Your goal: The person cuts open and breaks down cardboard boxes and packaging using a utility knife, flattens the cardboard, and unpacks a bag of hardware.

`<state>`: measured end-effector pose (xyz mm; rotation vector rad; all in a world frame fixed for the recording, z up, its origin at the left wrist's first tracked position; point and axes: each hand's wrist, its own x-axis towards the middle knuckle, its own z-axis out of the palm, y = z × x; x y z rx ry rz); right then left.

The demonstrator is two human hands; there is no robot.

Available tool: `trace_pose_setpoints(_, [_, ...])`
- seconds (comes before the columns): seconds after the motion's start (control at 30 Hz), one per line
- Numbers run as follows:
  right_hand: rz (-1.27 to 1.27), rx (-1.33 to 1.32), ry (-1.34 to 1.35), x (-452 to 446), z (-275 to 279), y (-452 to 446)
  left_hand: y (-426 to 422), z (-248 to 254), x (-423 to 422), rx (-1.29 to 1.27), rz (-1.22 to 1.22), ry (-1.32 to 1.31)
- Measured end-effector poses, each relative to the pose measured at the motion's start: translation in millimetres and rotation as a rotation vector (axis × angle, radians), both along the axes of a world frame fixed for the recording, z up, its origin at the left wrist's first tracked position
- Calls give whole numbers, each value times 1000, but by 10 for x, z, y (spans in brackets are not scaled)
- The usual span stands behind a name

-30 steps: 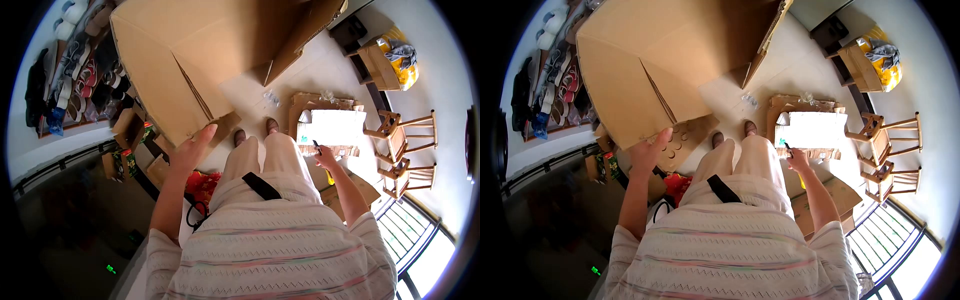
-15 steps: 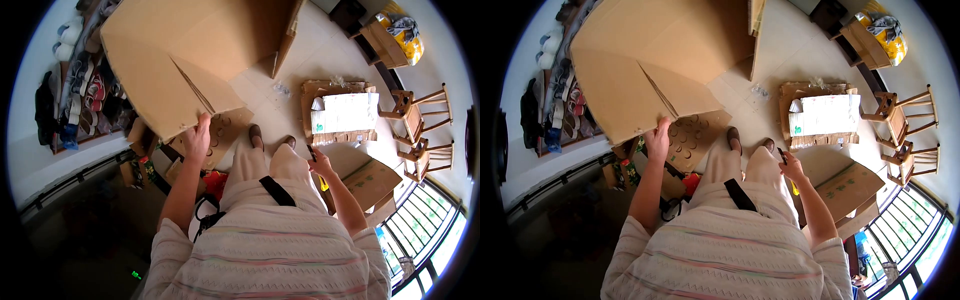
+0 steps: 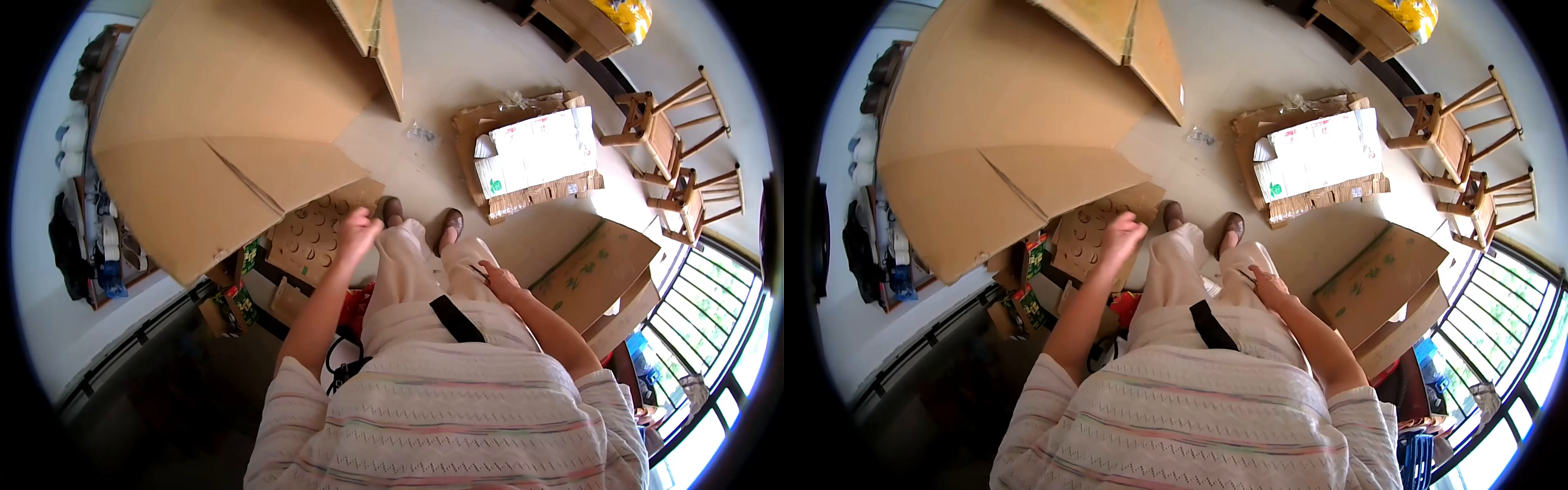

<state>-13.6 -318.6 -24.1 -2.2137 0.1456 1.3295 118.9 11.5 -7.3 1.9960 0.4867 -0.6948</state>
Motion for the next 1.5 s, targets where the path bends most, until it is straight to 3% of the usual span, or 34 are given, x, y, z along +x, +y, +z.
trace_pose_setpoints(0.03, [9,18,-14,-29,-63,-5,-123,-116,-69,69,-235,56])
trace_pose_setpoints(0.07, [7,14,-8,-73,-139,-3,-163,-608,-222,163,-473,116])
trace_pose_setpoints(0.13, [-2,9,5,-156,-295,43,-352,-879,-424,144,-768,171])
trace_pose_setpoints(0.2, [-66,45,81,-157,-331,149,-564,-784,-387,187,-1133,321])
trace_pose_setpoints(0.27, [-118,87,51,-287,-428,253,-615,-887,-559,370,-1304,268])
trace_pose_setpoints(0.33, [-193,97,316,-52,-323,378,-554,-990,-606,454,-1421,249])
trace_pose_setpoints(0.37, [-226,108,450,19,-312,440,-505,-997,-601,456,-1390,204])
trace_pose_setpoints(0.4, [-324,175,403,-99,-556,469,-475,-1000,-583,457,-1357,157])
trace_pose_setpoints(0.53, [-991,327,554,96,-897,583,-283,-1400,-545,468,-1172,-35])
trace_pose_setpoints(0.63, [-1204,474,559,254,-1219,656,-347,-1639,-396,507,-1097,-62])
trace_pose_setpoints(0.67, [-1210,487,540,314,-1341,681,-355,-1730,-331,521,-1082,-186])
trace_pose_setpoints(0.9, [-1322,523,567,446,-2099,767,-534,-2143,-41,554,-1085,-141])
trace_pose_setpoints(1.0, [-1401,548,552,408,-2449,804,-698,-2406,151,473,-970,-26])
trace_pose_setpoints(1.03, [-1444,558,527,363,-2519,844,-806,-2512,336,481,-1006,203])
trace_pose_setpoints(1.1, [-1418,506,501,279,-2663,906,-785,-3086,479,415,-879,294])
trace_pose_setpoints(1.17, [-1284,387,505,210,-2761,969,-674,-3829,661,272,-755,219])
trace_pose_setpoints(1.3, [-1259,474,420,533,-2665,776,-899,-4770,1492,497,-677,129])
trace_pose_setpoints(1.5, [-1341,504,430,654,-2618,399,-1190,-5704,2303,699,-425,-41])
